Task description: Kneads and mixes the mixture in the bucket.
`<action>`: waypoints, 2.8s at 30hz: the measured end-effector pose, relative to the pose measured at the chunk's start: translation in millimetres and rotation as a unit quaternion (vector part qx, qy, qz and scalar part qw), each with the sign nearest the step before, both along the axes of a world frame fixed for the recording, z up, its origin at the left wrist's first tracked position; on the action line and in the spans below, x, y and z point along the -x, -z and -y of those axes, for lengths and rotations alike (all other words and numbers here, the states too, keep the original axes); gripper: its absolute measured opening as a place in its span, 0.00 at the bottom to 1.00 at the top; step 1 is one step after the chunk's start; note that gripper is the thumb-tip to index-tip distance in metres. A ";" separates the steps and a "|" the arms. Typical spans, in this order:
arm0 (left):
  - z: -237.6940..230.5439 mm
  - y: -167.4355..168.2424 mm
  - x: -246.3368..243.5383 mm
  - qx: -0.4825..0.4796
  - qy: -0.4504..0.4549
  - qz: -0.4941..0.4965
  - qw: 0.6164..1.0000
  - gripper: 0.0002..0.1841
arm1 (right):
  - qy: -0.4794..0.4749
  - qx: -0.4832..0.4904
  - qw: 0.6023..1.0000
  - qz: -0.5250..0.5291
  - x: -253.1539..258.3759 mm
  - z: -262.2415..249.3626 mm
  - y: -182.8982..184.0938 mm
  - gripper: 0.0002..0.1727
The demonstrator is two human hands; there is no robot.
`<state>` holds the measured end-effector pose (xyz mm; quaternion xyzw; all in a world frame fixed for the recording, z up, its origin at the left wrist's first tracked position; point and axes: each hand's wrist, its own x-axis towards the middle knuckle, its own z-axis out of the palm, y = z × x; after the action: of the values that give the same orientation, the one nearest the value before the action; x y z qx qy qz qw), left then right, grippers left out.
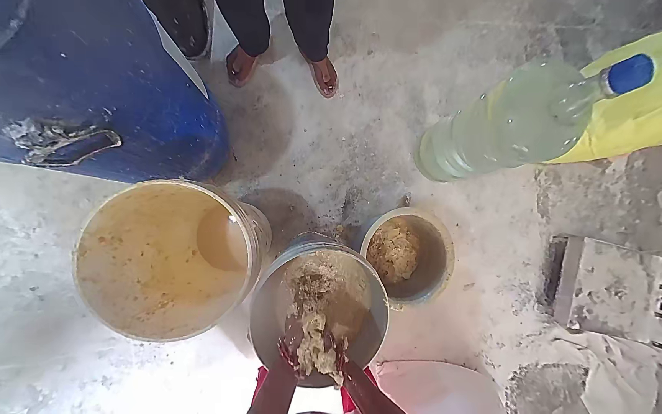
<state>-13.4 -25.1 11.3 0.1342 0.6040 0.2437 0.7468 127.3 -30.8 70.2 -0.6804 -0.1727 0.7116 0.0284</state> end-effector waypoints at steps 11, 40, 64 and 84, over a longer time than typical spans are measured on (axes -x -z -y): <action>14.0 -29.2 16.8 0.015 -0.132 0.067 0.989 0.17 | 0.024 -0.052 0.998 0.031 -18.6 -43.2 32.7 0.23; -20.1 101.2 11.7 0.043 0.367 -0.328 0.869 0.23 | -0.227 0.086 0.946 0.215 -58.6 -45.1 112.5 0.26; -47.3 11.0 -33.8 -0.067 0.321 -0.342 0.880 0.24 | 0.063 -0.004 0.998 0.019 -0.1 9.0 23.2 0.25; -72.5 93.5 0.3 -0.029 0.503 -0.304 0.809 0.28 | -0.290 0.011 0.947 0.137 -45.2 -128.6 84.3 0.27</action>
<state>-13.7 47.3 -82.2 0.5081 0.6408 -0.2017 0.5390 172.5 97.9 -14.1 -0.6922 -0.3568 0.5908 -0.2109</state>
